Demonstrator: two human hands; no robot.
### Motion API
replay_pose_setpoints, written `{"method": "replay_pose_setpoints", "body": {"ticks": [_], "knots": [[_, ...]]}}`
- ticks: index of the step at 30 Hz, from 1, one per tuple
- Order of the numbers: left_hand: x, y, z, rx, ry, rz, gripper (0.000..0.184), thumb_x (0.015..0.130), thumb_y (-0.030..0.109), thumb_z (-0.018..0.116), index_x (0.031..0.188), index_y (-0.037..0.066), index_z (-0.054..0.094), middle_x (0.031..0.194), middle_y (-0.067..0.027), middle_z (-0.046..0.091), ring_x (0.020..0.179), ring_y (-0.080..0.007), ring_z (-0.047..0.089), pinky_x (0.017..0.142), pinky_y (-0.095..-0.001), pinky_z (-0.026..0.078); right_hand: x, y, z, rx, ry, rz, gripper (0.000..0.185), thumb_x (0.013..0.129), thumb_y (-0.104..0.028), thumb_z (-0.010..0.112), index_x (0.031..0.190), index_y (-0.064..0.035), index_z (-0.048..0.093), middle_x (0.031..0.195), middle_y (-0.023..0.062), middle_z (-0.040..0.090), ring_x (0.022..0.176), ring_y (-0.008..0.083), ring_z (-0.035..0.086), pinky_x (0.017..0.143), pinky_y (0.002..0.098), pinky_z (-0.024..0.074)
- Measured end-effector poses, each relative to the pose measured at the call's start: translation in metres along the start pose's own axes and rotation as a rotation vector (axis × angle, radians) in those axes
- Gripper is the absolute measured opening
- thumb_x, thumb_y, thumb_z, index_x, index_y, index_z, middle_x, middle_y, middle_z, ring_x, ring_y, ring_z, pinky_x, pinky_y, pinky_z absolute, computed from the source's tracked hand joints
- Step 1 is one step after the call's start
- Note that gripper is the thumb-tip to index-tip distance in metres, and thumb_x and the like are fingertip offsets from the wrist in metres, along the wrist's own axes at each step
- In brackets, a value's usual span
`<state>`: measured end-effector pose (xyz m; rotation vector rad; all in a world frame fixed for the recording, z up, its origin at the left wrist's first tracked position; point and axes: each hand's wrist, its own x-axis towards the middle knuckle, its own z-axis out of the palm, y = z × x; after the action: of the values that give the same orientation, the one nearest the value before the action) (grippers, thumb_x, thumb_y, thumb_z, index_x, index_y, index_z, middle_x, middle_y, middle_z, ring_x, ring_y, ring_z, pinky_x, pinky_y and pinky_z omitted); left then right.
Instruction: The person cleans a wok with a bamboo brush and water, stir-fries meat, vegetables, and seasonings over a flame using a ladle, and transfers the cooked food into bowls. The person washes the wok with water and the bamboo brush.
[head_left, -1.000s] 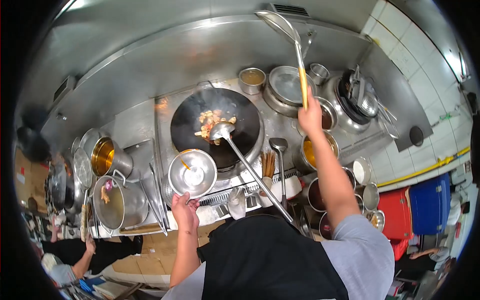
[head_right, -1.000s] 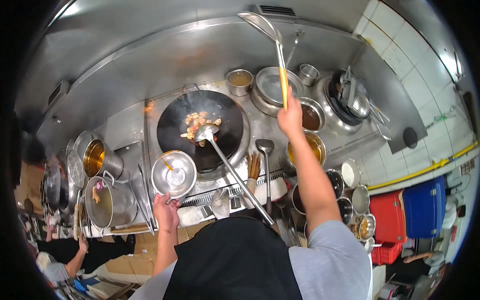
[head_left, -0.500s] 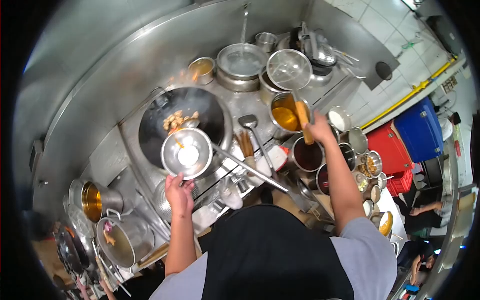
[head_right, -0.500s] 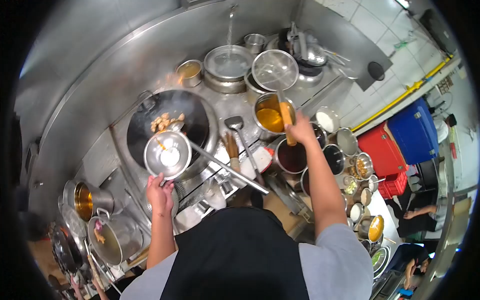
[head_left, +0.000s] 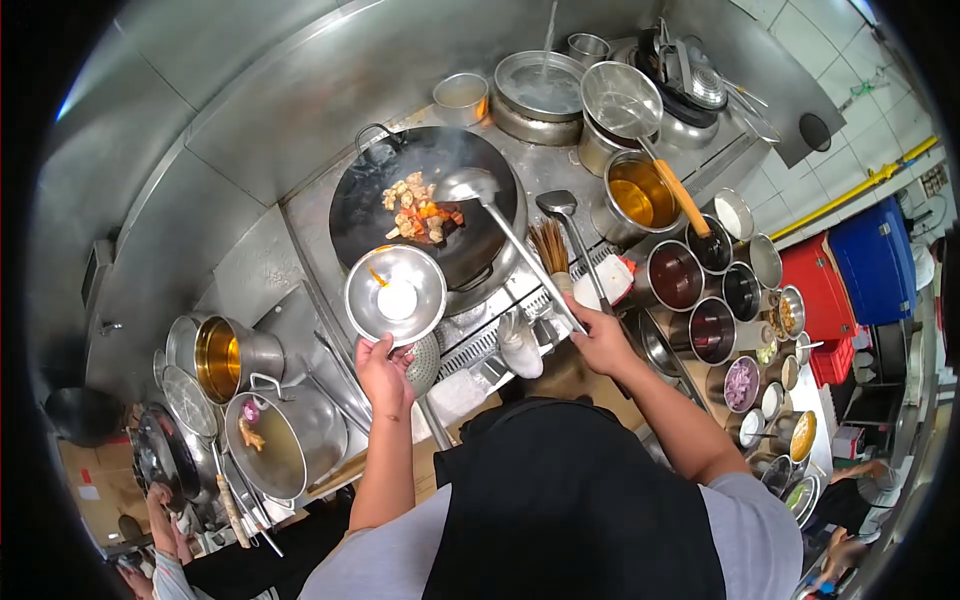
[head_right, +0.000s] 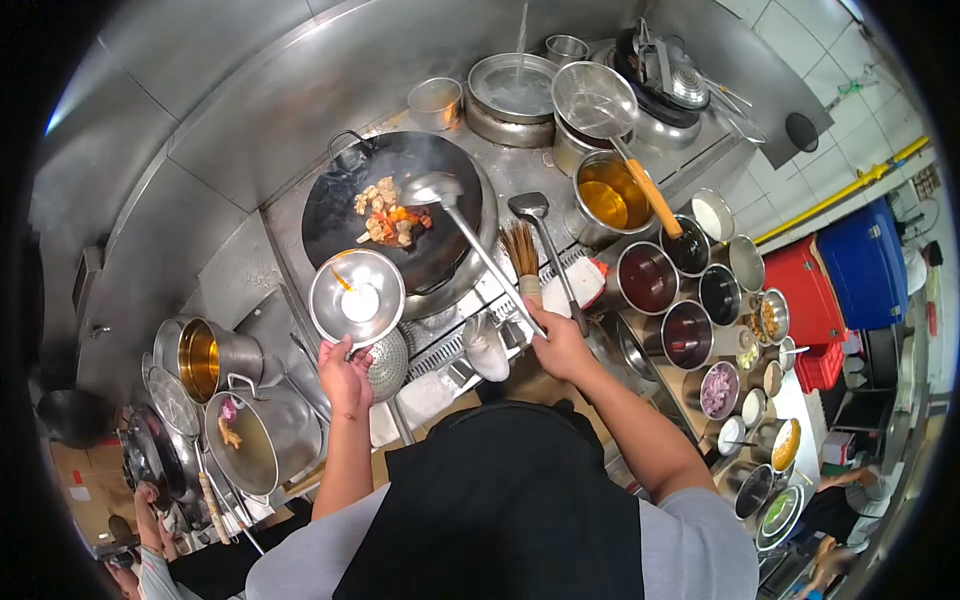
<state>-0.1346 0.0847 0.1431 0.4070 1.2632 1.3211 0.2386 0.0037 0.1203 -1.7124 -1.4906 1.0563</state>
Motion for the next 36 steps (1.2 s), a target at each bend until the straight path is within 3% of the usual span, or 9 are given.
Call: {"method": "replay_pose_setpoints", "body": {"ticks": [2,3,4,6,9,12,20,26,36], "knots": [[-0.001,-0.001,0.008,0.023,-0.014,-0.012,0.008,0.102,0.01,0.064,0.101,0.013,0.057,0.094,-0.0053,0.072,0.076,-0.0191,0.069,0.066,-0.0305,0.053,-0.014,0.011,-0.005,0.109,0.109,-0.054,0.07,0.09,0.01,0.064,0.157,-0.0056,0.054,0.125,0.0196,0.075,0.111,0.0227,0.072,0.099,0.033,0.053],[-0.003,-0.003,0.015,0.045,-0.022,-0.023,0.008,0.102,0.01,0.064,0.101,0.013,0.057,0.094,-0.0053,0.072,0.076,-0.0188,0.068,0.065,-0.0305,0.053,-0.022,0.016,-0.002,0.319,0.088,-0.035,0.071,0.091,0.012,0.063,0.159,-0.0053,0.051,0.119,0.0127,0.076,0.097,0.0177,0.07,0.089,0.0308,0.0553],[-0.002,-0.008,0.02,0.061,-0.053,-0.03,0.008,0.102,0.01,0.064,0.101,0.013,0.057,0.094,-0.0053,0.072,0.076,-0.0188,0.068,0.065,-0.0305,0.053,-0.041,-0.026,-0.019,0.541,-0.038,0.247,0.074,0.094,0.011,0.063,0.163,-0.0063,0.045,0.105,0.0092,0.071,0.076,0.0116,0.063,0.069,0.0275,0.0542],[0.002,-0.022,0.032,0.083,-0.117,-0.052,0.009,0.103,0.01,0.065,0.101,0.012,0.057,0.094,-0.006,0.071,0.075,-0.0194,0.069,0.064,-0.0302,0.055,-0.076,-0.046,-0.027,0.916,-0.071,0.281,0.075,0.099,0.005,0.059,0.168,-0.0108,0.034,0.09,0.0065,0.061,0.06,0.0062,0.049,0.051,0.0225,0.0445],[-0.006,-0.04,0.07,0.18,-0.209,-0.07,0.011,0.103,0.01,0.065,0.099,0.011,0.055,0.092,-0.006,0.07,0.074,-0.0208,0.071,0.063,-0.0296,0.058,-0.138,-0.041,-0.046,1.298,-0.083,0.187,0.074,0.104,-0.002,0.056,0.171,-0.015,0.027,0.087,0.0047,0.054,0.054,0.006,0.044,0.043,0.0226,0.0399],[-0.014,-0.073,0.103,0.259,-0.384,-0.118,0.014,0.103,0.011,0.066,0.101,0.012,0.052,0.095,-0.0052,0.069,0.076,-0.022,0.072,0.064,-0.03,0.058,-0.226,-0.041,-0.054,1.636,-0.072,0.094,0.072,0.108,-0.008,0.055,0.172,-0.0176,0.022,0.088,0.0052,0.05,0.053,0.0048,0.042,0.043,0.0211,0.0397],[-0.19,-0.21,0.184,0.595,-1.102,-0.46,0.019,0.103,0.009,0.068,0.095,0.013,0.051,0.082,-0.0025,0.065,0.073,-0.0203,0.068,0.067,-0.0321,0.056,-0.466,-0.059,0.025,1.781,0.349,-0.094,0.073,0.108,-0.011,0.06,0.171,-0.0157,0.023,0.087,0.0009,0.05,0.051,-0.0001,0.039,0.043,0.0173,0.0362],[-0.369,-0.329,0.14,0.865,-1.42,-0.832,0.015,0.098,0.008,0.071,0.097,0.014,0.057,0.093,-0.0056,0.068,0.081,-0.0232,0.069,0.072,-0.0381,0.057,-0.598,-0.08,0.118,1.762,0.793,-0.103,0.068,0.106,-0.013,0.06,0.168,-0.0125,0.032,0.087,0.0001,0.048,0.05,0.0003,0.037,0.042,0.018,0.0332],[-0.498,-0.447,0.05,1.082,-1.683,-1.03,0.023,0.104,0.012,0.065,0.124,0.009,0.054,0.119,-0.0116,0.069,0.105,-0.0302,0.073,0.084,-0.0385,0.061,-0.679,-0.099,0.193,1.879,1.264,-0.216,0.069,0.104,-0.008,0.06,0.168,-0.0128,0.032,0.083,0.0026,0.048,0.048,0.0034,0.039,0.04,0.0201,0.0351]]}}
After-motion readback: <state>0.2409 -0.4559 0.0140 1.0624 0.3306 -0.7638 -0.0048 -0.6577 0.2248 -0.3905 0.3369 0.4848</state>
